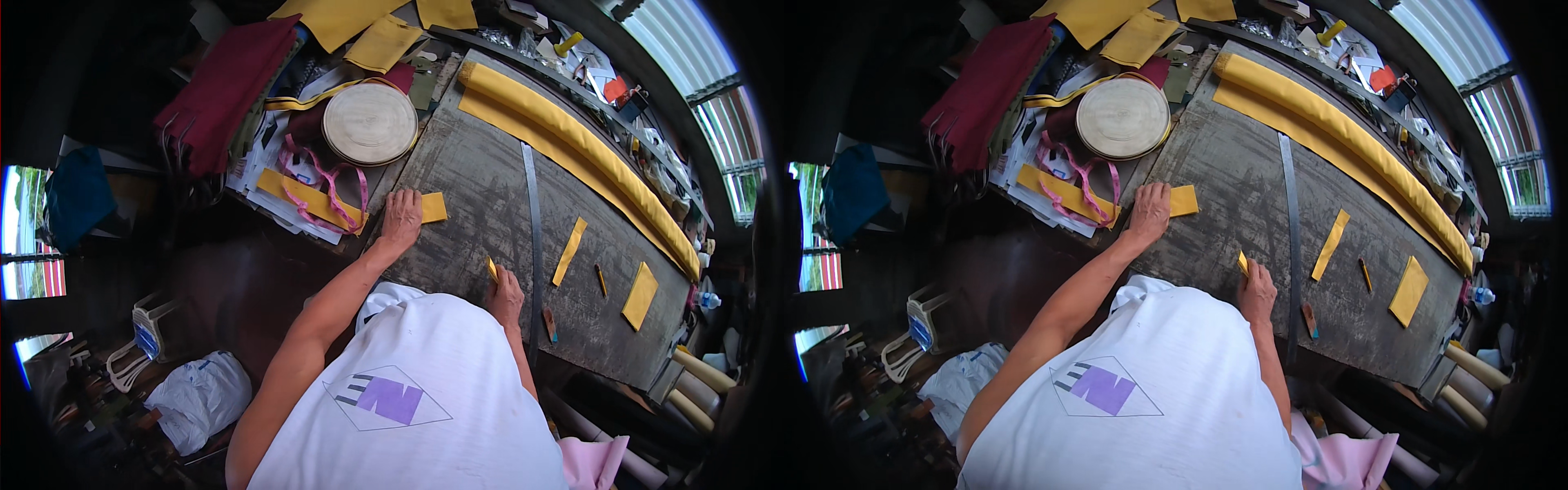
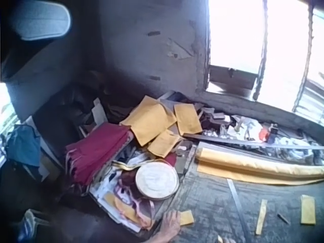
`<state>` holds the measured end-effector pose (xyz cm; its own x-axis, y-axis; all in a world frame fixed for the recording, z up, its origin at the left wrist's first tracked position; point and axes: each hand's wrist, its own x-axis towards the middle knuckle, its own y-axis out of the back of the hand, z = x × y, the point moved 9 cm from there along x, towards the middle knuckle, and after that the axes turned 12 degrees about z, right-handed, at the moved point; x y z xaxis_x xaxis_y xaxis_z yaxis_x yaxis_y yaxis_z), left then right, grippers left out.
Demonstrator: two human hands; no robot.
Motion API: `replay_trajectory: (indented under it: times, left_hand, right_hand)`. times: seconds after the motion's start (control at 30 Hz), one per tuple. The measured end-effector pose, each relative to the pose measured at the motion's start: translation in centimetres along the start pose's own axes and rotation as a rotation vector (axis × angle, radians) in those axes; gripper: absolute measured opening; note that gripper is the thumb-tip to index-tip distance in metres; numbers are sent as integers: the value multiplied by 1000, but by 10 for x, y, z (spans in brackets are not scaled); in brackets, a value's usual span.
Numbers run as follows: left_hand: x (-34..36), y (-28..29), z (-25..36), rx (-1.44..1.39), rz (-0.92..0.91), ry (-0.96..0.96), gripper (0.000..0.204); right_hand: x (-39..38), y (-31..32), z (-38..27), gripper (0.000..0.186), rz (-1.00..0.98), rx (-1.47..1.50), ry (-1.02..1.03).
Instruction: Marking and folding strips of yellow leather material using a ruler and pencil.
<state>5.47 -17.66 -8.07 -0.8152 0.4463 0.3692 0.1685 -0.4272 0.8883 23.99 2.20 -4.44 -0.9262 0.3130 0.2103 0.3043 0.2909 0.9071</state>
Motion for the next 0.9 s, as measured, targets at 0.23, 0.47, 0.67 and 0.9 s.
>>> replay_trajectory:
  times: [0.23,0.47,0.67,0.9]
  left_hand:
    - [12,-12,-11,-13,-87,64,48]
    - [-41,52,-55,-166,72,282,41]
    - [-100,105,-121,114,90,243,35]
    - [-73,95,-117,-3,67,204,41]
  right_hand:
    - [-7,-19,20,30,-11,40,-130]
    - [-12,-31,54,18,68,342,-293]
    - [-11,-29,50,16,103,233,-271]
    - [-20,-45,71,23,110,282,-373]
